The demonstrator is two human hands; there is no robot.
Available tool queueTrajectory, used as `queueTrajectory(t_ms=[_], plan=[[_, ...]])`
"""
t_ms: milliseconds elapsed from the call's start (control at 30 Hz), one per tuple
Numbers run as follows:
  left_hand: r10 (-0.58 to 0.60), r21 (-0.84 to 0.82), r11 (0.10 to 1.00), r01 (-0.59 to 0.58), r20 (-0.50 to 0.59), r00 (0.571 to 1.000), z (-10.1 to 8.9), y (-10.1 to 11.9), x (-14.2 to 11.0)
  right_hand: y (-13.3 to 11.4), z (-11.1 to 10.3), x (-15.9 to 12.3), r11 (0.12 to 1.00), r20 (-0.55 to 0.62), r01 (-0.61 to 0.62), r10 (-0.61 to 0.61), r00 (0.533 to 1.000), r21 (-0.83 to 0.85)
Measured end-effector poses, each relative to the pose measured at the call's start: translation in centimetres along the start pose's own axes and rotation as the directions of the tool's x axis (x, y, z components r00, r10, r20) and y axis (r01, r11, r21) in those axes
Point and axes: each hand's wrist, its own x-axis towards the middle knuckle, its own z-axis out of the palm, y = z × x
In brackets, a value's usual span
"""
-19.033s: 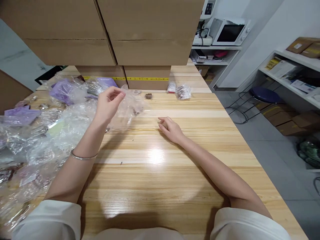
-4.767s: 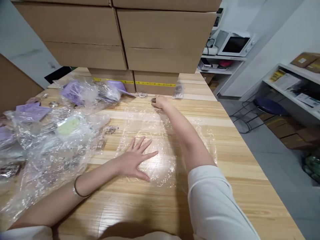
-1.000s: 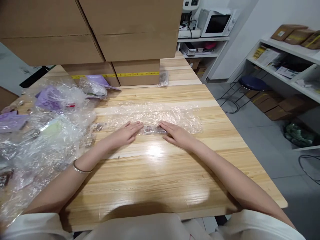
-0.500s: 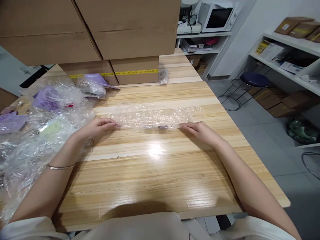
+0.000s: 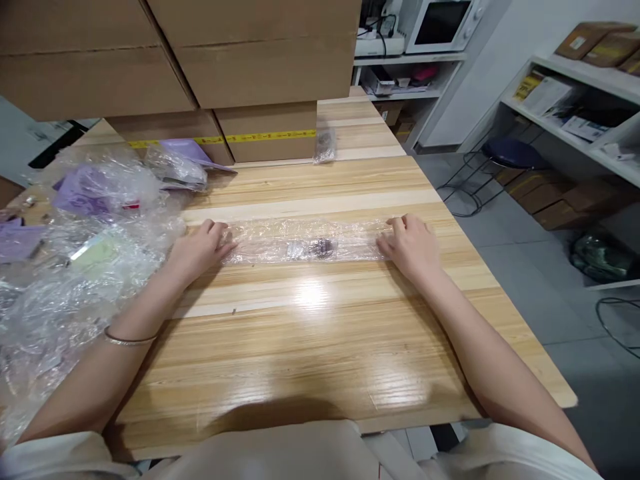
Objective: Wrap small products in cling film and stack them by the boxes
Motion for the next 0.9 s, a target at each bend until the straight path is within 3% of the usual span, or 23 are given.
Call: queueTrajectory(t_ms=[67, 133, 200, 233, 400, 567, 700, 833, 900], plan=[[0.199, -0.052, 0.978, -0.202, -0.066, 0.978, -0.2, 0.9, -0.3, -0.4, -0.6, -0.5, 0.984, -0.061, 0.174, -0.171, 0.983, 0.044], [0.408, -0.182, 0.899, -0.399, 0.01, 0.913, -0.4, 1.6, -0.4, -0.6, -0.7, -1.0, 0.923, 0.05, 0.34, -0.354, 0.934, 0.182], [0.505, -0.283, 0.843, -0.457, 0.123, 0.854, -0.3, 1.7, -0.4, -0.7, -0.5, -1.5, 0.872, 0.181, 0.392, -0.453, 0.873, 0.292], [0.506, -0.303, 0.843, -0.444, 0.167, 0.846, -0.1, 1.5, -0.4, -0.7, -0.2, -1.6, 0.872, 0.222, 0.381, -0.455, 0.862, 0.307], [0.419, -0.381, 0.865, -0.325, 0.193, 0.887, 1.1, -1.5, 0.4, -0.4, 1.1, -1.6, 0.899, 0.179, 0.325, -0.386, 0.905, 0.294], [0.256, -0.633, 0.769, -0.089, 0.178, 0.95, 1.1, -3.9, 0.8, 0.5, 1.2, -0.9, 0.903, 0.146, 0.245, -0.312, 0.939, 0.353], [0.056, -0.708, 0.704, 0.049, 0.124, 0.991, 1.3, -3.4, 0.9, 0.2, 1.5, -0.1, 0.932, 0.075, 0.125, -0.159, 0.984, 0.339], [-0.114, -0.564, 0.813, 0.143, 0.087, 0.99, 2.6, -1.9, 1.4, -1.2, 2.4, 0.7, 0.976, 0.147, -0.107, 0.08, 0.986, 0.191], [-0.212, -0.486, 0.858, 0.168, -0.037, 0.977, 2.9, -0.9, 1.4, -2.0, 2.4, 0.9, 0.976, 0.081, -0.184, 0.175, 0.981, 0.117]])
